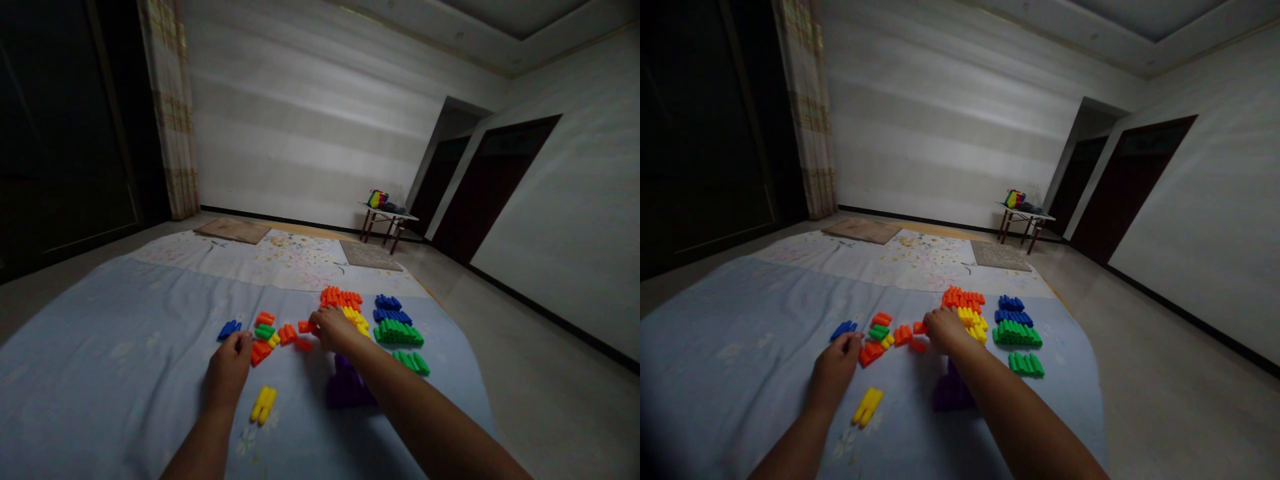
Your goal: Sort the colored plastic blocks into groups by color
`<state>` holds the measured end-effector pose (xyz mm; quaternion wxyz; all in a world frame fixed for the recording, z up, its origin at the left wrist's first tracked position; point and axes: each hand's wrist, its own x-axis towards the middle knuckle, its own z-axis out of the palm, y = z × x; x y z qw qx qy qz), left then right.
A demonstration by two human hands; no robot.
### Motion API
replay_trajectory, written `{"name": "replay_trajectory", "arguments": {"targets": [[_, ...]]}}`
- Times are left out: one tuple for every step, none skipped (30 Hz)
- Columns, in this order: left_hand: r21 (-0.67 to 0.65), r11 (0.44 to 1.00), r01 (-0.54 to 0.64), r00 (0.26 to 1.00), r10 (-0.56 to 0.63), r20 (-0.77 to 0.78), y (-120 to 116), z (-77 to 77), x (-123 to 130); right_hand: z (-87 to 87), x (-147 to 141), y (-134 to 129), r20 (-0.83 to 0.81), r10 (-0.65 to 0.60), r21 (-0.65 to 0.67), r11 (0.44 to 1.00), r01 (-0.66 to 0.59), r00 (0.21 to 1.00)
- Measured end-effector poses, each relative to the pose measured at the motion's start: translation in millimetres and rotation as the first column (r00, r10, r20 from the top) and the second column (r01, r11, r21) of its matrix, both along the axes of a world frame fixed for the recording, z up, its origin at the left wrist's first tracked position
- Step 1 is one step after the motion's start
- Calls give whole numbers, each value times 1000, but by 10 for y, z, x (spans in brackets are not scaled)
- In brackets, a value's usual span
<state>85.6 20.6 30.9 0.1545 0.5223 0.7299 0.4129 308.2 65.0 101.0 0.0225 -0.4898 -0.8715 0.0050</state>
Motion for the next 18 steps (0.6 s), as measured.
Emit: {"name": "replay_trajectory", "arguments": {"targets": [[3, 1000, 6, 1000, -6, 7, -3, 2, 3, 34, -24, -28, -17, 24, -11, 1000, -24, 1000], [5, 1000, 9, 1000, -9, 14, -6, 4, 7, 71, -57, -61, -23, 60, -36, 998, -60, 998], [9, 1000, 12, 1000, -13, 23, -9, 5, 10, 109, -98, -97, -22, 101, -74, 992, -103, 995], [13, 1000, 13, 999, -13, 30, -12, 5, 13, 143, -145, -133, -15, 146, -123, 982, -147, 989], [17, 1000, 11, 999, -12, 37, -14, 5, 16, 172, -194, -166, -4, 191, -184, 965, -188, 982], [20, 1000, 10, 999, -11, 42, -16, 4, 19, 193, -243, -195, 7, 231, -249, 943, -222, 973], [23, 1000, 10, 999, -11, 45, -17, 3, 21, 202, -288, -217, 19, 262, -312, 919, -243, 965], [25, 1000, 9, 999, -11, 45, -19, 4, 22, 199, -326, -232, 36, 281, -365, 897, -249, 959], [26, 1000, 9, 999, -10, 43, -21, 5, 24, 185, -357, -239, 52, 284, -392, 888, -242, 957], [27, 1000, 7, 999, -8, 41, -23, 9, 26, 162, -380, -240, 70, 269, -391, 893, -222, 961], [28, 1000, 4, 999, -5, 39, -26, 13, 27, 133, -393, -238, 81, 241, -362, 911, -196, 967], [28, 1000, 2, 999, -3, 37, -28, 19, 28, 101, -399, -236, 80, 205, -315, 934, -171, 975], [26, 1000, 1, 999, -2, 35, -30, 24, 29, 73, -399, -236, 70, 171, -263, 953, -147, 983], [23, 1000, 0, 999, -1, 32, -30, 27, 29, 50, -396, -240, 52, 142, -214, 968, -128, 989], [19, 1000, 2, 1000, -3, 29, -29, 28, 27, 33, -393, -251, 34, 120, -176, 978, -112, 992], [15, 1000, 6, 1000, -7, 27, -26, 26, 24, 23, -393, -268, 23, 105, -150, 984, -101, 994], [12, 1000, 11, 1000, -11, 25, -21, 20, 21, 17, -399, -289, 19, 93, -130, 987, -89, 996], [10, 1000, 15, 1000, -15, 24, -16, 13, 16, 11, -412, -312, 28, 81, -119, 990, -77, 996]]}}
